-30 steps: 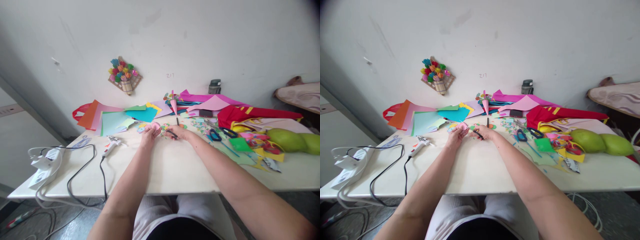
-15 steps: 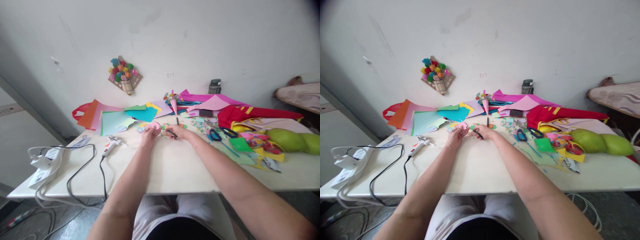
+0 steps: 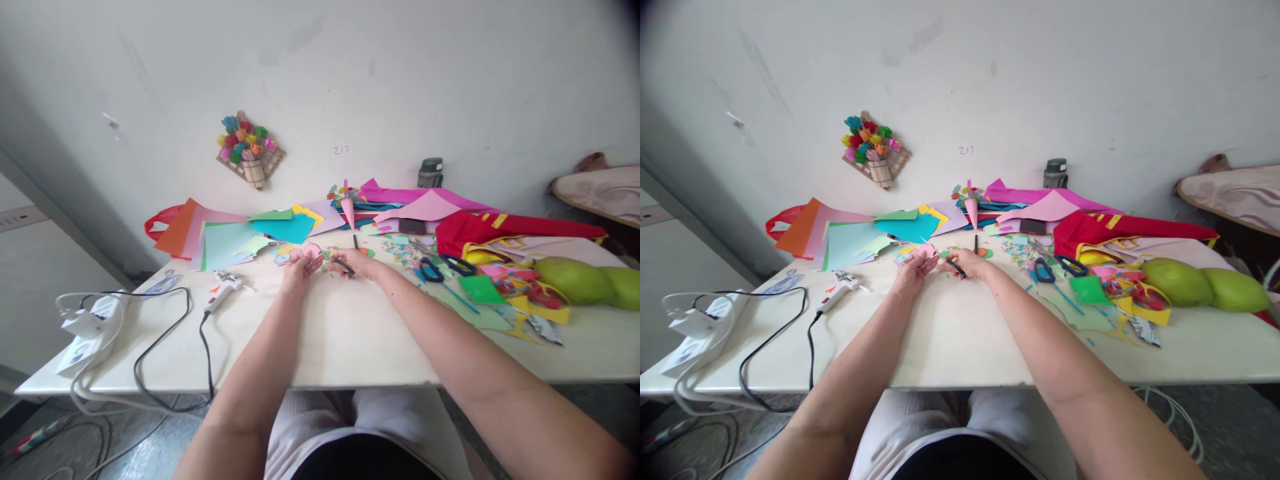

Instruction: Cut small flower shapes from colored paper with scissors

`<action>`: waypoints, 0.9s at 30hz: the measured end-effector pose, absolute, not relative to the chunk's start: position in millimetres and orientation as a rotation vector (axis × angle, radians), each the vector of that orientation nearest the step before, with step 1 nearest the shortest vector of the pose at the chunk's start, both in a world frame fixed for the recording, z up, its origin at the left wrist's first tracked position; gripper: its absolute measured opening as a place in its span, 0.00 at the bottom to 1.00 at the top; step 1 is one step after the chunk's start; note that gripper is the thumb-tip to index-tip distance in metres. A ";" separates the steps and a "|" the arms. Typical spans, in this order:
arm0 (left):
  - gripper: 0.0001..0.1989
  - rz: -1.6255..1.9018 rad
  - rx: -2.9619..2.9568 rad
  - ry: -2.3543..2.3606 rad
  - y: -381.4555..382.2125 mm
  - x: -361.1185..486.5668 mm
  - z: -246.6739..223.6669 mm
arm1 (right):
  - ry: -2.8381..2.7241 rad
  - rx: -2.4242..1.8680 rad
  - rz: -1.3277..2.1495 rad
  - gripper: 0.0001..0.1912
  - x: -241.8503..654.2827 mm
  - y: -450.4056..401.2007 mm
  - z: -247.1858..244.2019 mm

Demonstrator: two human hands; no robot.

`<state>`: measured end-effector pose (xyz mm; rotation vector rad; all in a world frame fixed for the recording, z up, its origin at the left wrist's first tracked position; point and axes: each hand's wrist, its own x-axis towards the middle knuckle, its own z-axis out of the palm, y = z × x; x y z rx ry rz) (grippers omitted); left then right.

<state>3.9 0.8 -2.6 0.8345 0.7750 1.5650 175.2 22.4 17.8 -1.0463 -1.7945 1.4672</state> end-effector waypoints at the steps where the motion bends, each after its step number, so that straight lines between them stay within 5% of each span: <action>1: 0.08 1.564 0.836 0.776 0.9 3.9 -2.8 | -1.793 -1.043 1.468 0.13 175.1 21.9 18.0; 27: 0.10 1.515 0.852 0.811 -2.7 4.0 1.8 | -1.857 -0.981 1.506 0.12 175.8 19.6 19.1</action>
